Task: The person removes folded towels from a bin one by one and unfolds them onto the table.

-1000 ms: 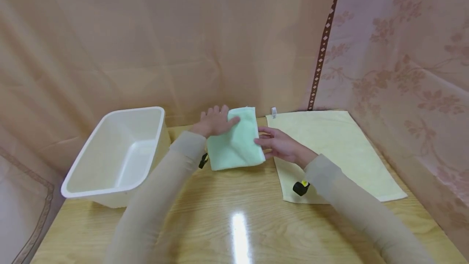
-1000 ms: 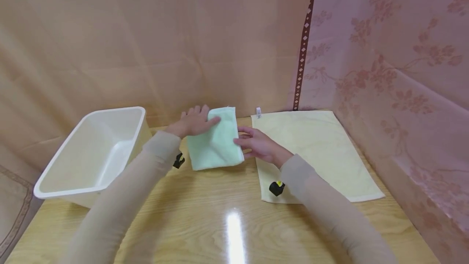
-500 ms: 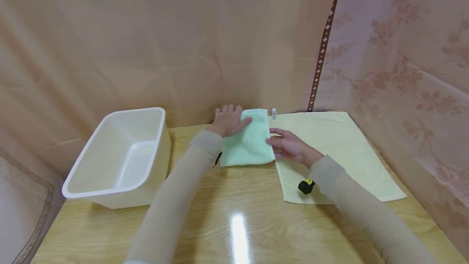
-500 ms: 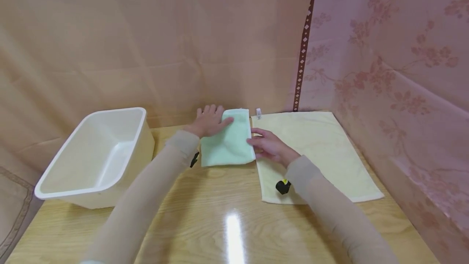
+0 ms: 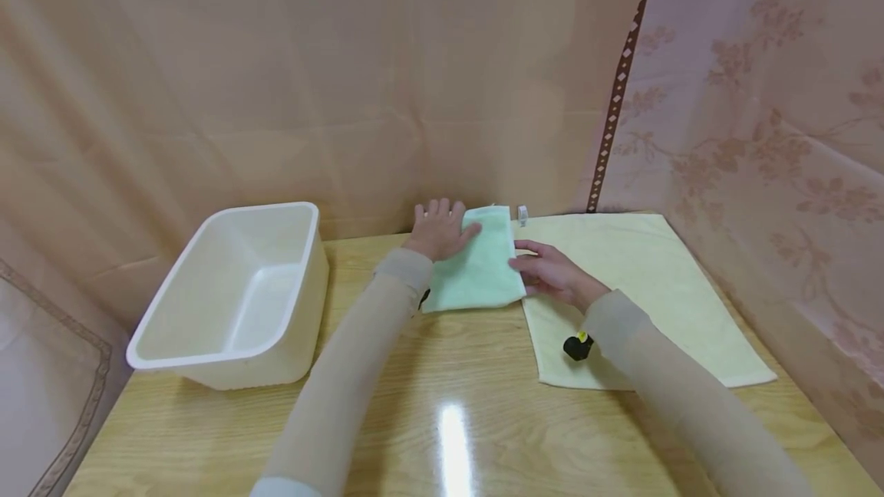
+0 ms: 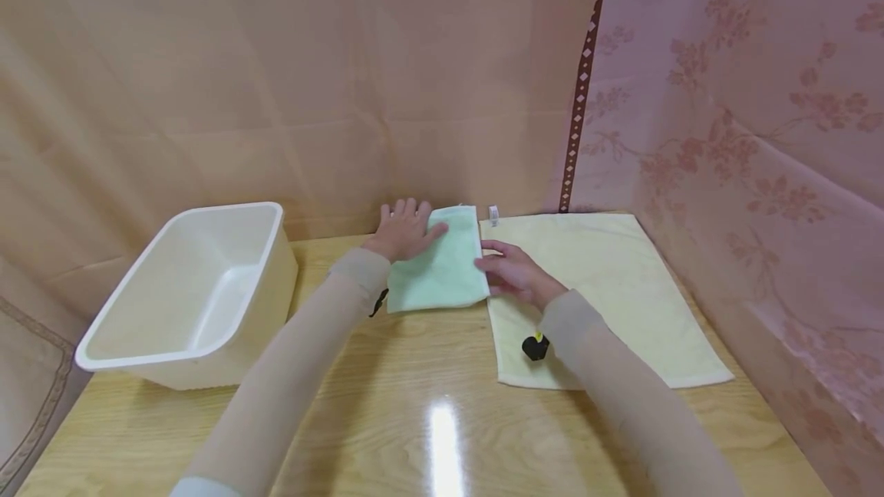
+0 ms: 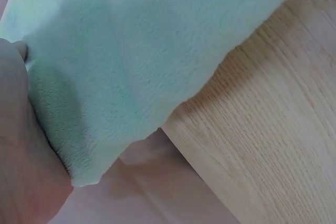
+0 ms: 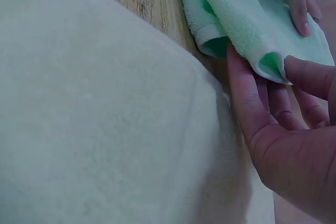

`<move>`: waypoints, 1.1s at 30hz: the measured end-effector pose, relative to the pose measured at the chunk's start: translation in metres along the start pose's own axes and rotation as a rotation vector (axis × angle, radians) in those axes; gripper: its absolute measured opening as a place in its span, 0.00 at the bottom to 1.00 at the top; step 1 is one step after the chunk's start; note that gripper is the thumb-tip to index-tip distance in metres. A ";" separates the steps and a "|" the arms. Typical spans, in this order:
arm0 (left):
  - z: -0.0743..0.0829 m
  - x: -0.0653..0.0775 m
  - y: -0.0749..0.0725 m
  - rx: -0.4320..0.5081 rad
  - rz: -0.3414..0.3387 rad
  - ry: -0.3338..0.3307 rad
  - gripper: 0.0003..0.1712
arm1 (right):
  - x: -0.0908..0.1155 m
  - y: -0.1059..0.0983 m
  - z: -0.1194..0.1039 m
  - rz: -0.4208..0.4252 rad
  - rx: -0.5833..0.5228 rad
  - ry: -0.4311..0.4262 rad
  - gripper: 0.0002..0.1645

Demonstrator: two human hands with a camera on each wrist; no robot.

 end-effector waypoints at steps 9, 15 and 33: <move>0.003 -0.008 0.008 -0.007 0.016 -0.029 0.34 | -0.002 -0.007 0.000 0.045 0.132 -0.010 0.32; 0.004 -0.007 0.023 -0.008 -0.063 -0.042 0.38 | -0.005 -0.009 0.000 0.101 0.227 0.005 0.32; 0.040 0.034 0.029 0.106 -0.081 0.189 0.44 | 0.023 -0.016 -0.056 0.149 1.043 -0.283 0.27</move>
Point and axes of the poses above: each hand's wrist, its own x-axis away from the middle knuckle, its own y-axis out of the palm, z = x × y, the point moved 8 cm from there along -x, towards the middle knuckle, and after that the axes turned 9 degrees about -z, right-handed, at the moved point
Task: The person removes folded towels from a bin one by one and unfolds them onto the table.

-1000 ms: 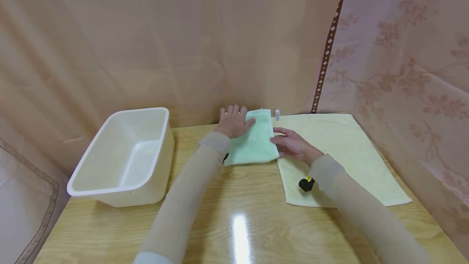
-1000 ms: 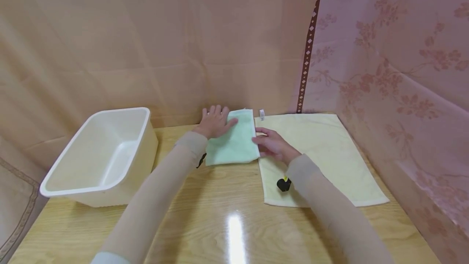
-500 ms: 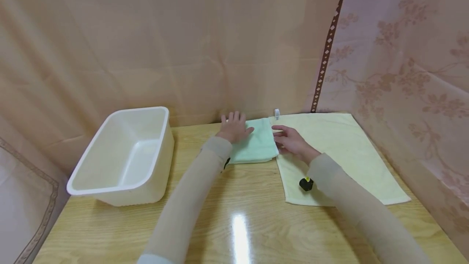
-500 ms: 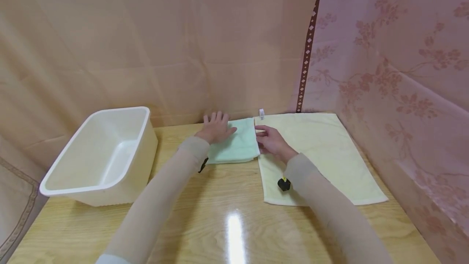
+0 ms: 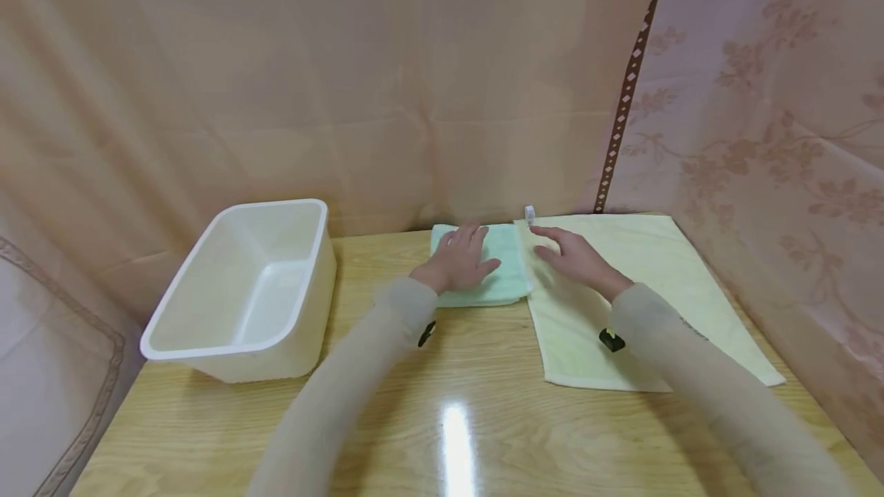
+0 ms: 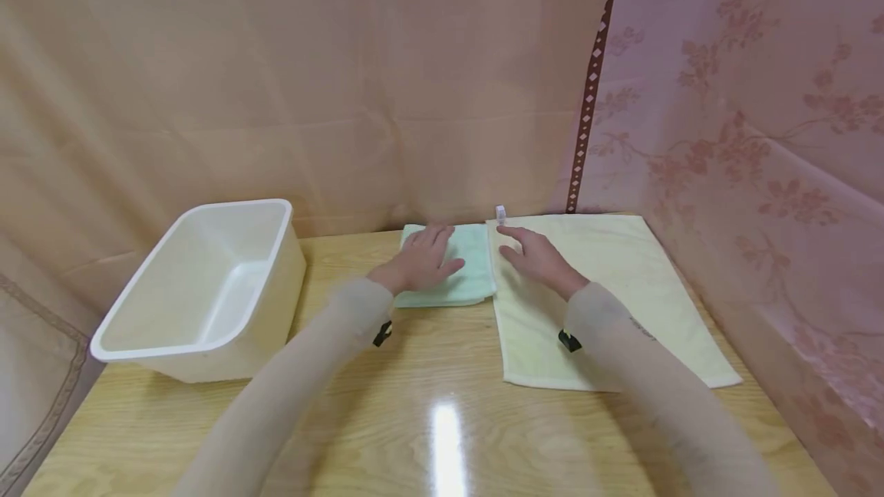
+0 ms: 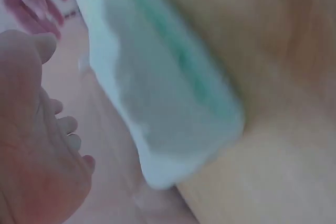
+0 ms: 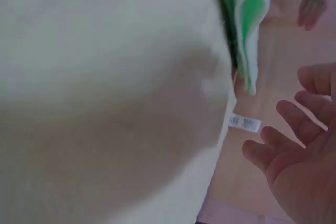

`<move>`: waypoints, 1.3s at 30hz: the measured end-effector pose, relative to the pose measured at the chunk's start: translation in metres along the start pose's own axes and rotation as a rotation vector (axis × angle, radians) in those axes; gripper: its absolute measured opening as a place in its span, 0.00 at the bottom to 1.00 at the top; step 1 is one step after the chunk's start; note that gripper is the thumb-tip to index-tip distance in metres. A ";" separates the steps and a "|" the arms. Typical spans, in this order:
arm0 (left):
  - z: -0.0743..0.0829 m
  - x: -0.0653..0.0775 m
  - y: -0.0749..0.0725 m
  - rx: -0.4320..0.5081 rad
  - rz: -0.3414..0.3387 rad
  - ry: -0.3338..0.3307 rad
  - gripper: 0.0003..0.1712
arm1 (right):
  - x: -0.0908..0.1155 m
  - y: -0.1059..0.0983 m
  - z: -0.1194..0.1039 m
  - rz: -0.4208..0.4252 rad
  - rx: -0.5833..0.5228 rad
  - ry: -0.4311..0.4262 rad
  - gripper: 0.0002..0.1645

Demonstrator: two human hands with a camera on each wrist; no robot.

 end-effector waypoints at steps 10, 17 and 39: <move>0.044 0.008 0.043 0.034 -0.153 0.053 0.51 | 0.017 0.035 0.022 -0.305 0.207 0.055 0.37; 0.049 0.006 0.050 0.038 -0.211 -0.006 0.53 | 0.020 0.046 0.019 -0.355 0.236 0.039 0.37; 0.039 -0.022 0.077 0.029 -0.284 -0.084 0.45 | 0.016 0.051 0.013 -0.436 0.251 0.062 0.36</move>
Point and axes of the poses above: each hand's wrist, its own x-axis away from the middle knuckle, its own y-axis out of the palm, z = x × y, the point moved 8 cm from there along -x, towards the middle knuckle, and after that the axes turned 9 degrees about -z, right-handed, at the moved point
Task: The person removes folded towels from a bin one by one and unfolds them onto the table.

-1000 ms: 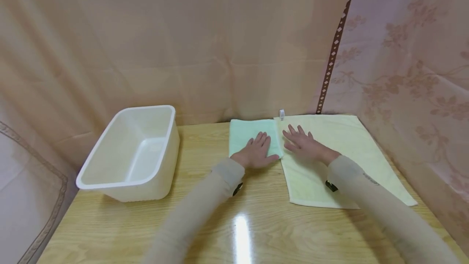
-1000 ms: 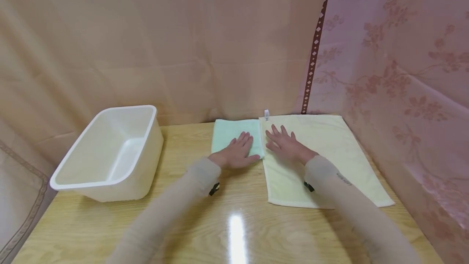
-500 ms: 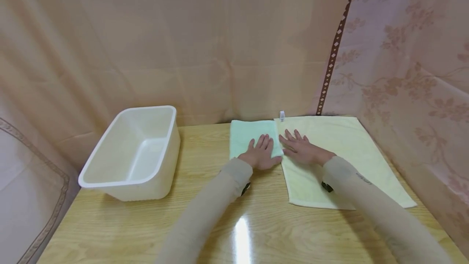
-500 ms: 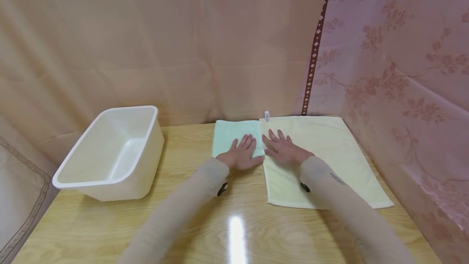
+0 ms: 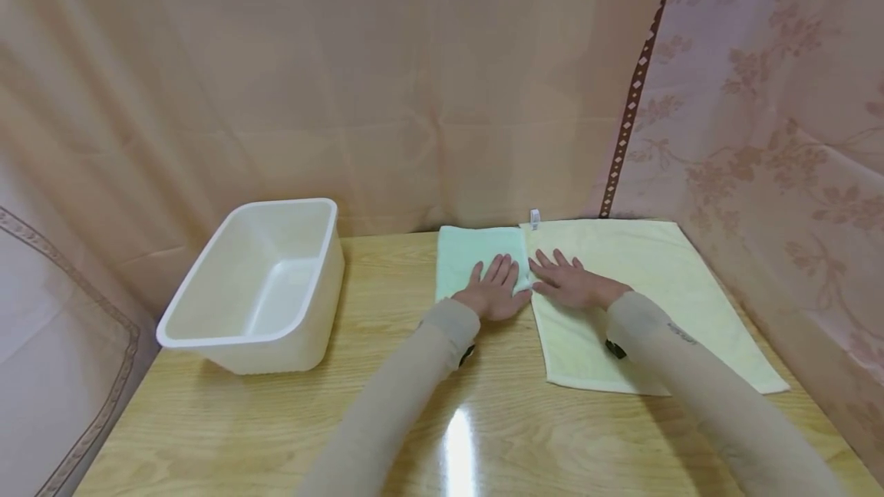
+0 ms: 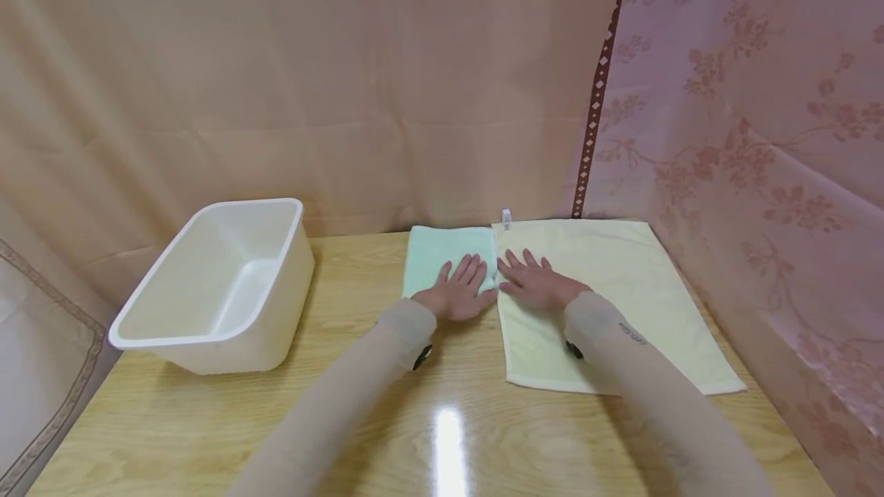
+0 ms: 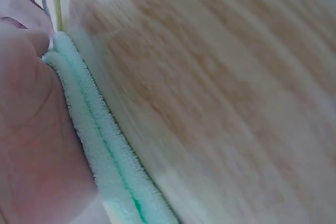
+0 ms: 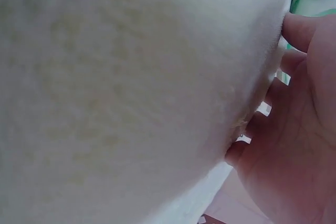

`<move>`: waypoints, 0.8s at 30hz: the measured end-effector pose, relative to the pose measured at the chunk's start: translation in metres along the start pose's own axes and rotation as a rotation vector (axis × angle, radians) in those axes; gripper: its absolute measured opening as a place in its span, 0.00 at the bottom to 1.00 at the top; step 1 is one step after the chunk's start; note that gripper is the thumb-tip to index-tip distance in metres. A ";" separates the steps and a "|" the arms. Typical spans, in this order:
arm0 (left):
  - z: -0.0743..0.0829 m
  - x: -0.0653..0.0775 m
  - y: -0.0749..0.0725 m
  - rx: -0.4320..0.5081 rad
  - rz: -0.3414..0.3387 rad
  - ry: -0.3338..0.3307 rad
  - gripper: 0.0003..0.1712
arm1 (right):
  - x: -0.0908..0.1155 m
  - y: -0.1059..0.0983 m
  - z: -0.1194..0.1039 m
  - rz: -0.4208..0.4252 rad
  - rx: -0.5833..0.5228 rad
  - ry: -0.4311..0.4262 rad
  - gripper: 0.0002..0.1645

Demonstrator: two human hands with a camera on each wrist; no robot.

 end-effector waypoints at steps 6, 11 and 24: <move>0.001 0.017 -0.006 0.058 0.051 0.031 0.42 | -0.001 0.002 -0.003 0.011 0.038 0.016 0.36; 0.005 0.024 -0.012 0.042 0.143 0.091 0.42 | -0.001 0.003 0.000 0.011 0.047 0.027 0.36; -0.025 0.044 -0.060 0.105 0.327 0.080 0.37 | -0.008 -0.012 -0.008 0.049 -0.056 0.012 0.38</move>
Point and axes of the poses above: each hand's wrist, its own x-axis away from the middle knuckle, its own y-axis out of the palm, z = x × y, the point moved 8 cm from there along -x, towards the middle knuckle, and after that the axes turned 9 degrees about -z, right-handed, at the moved point
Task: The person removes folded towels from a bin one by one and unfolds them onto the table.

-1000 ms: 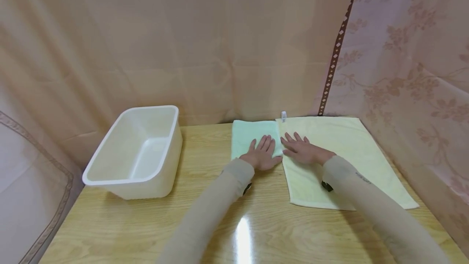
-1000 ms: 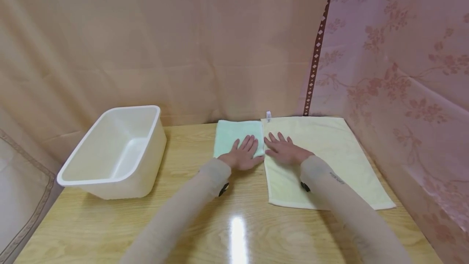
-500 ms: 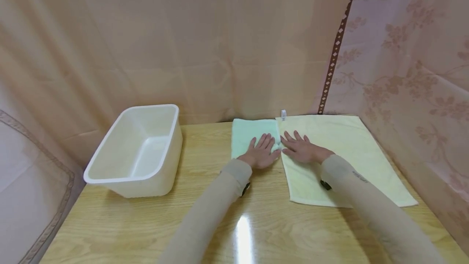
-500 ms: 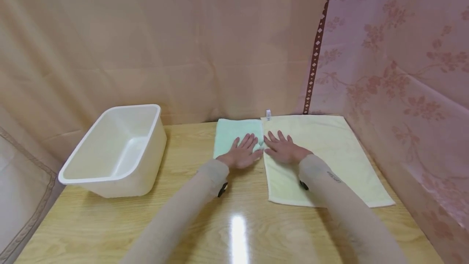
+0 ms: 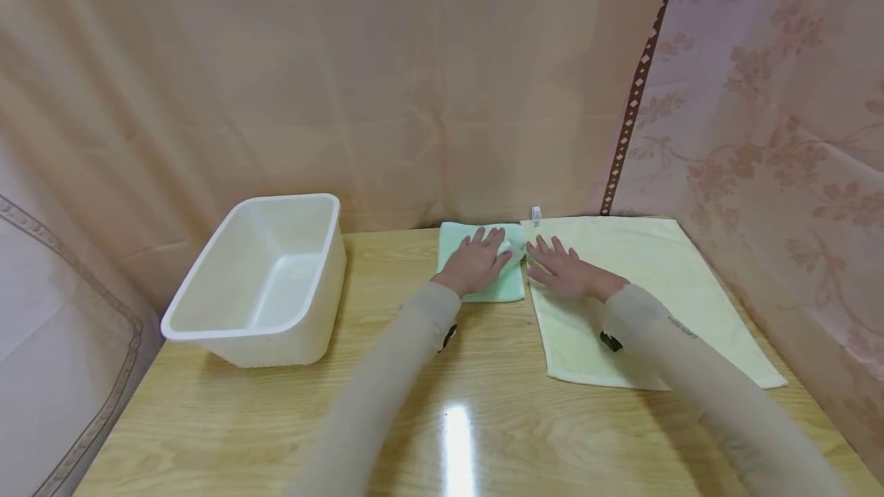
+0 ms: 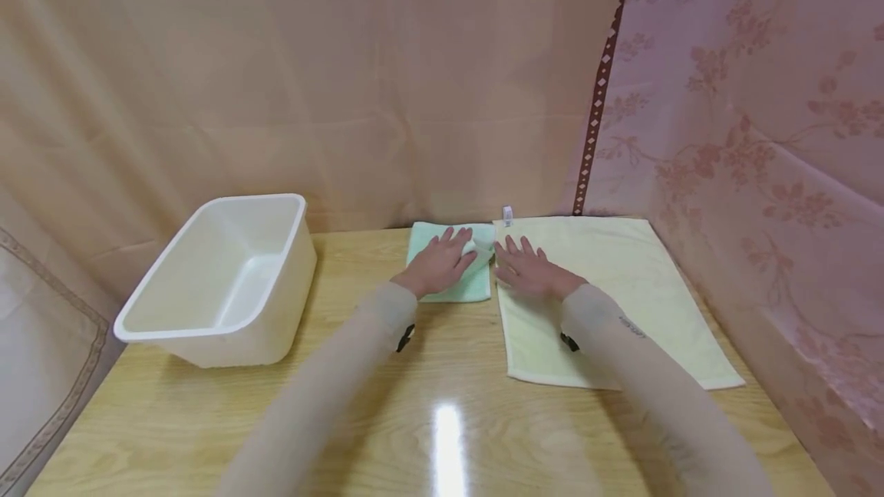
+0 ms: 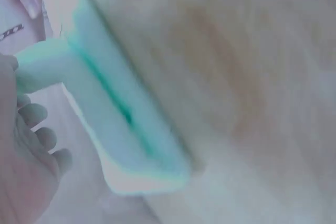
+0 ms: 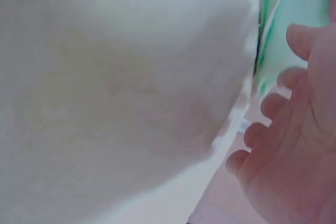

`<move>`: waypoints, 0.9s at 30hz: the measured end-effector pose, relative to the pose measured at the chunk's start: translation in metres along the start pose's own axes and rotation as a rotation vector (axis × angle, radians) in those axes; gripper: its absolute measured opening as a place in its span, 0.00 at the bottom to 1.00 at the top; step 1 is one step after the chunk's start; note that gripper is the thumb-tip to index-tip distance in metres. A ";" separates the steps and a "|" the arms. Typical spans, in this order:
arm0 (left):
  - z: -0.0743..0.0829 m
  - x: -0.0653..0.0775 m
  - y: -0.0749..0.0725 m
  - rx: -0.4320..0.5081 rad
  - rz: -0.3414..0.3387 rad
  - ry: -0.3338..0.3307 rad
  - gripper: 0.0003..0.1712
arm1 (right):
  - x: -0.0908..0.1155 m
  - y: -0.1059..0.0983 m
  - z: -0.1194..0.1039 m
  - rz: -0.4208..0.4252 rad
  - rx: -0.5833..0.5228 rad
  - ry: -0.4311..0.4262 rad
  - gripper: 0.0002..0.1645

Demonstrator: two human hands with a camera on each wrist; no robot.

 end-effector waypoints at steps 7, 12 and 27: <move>-0.034 0.009 -0.033 -0.139 0.131 -0.080 0.33 | -0.009 0.002 -0.022 0.004 -0.011 -0.061 0.41; -0.055 0.018 -0.040 -0.198 0.144 -0.128 0.33 | -0.018 0.018 -0.038 -0.070 0.011 -0.139 0.43; -0.119 0.064 -0.012 -0.248 0.030 -0.305 0.33 | -0.040 0.025 -0.046 -0.153 0.040 -0.077 0.49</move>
Point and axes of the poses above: each hand's wrist, its own x-axis away from the middle knuckle, its own y-axis out of the palm, z = x × y, the point moved 8 cm from there along -x, towards the middle knuckle, and after that the axes turned 9 degrees about -z, right-handed, at the moved point
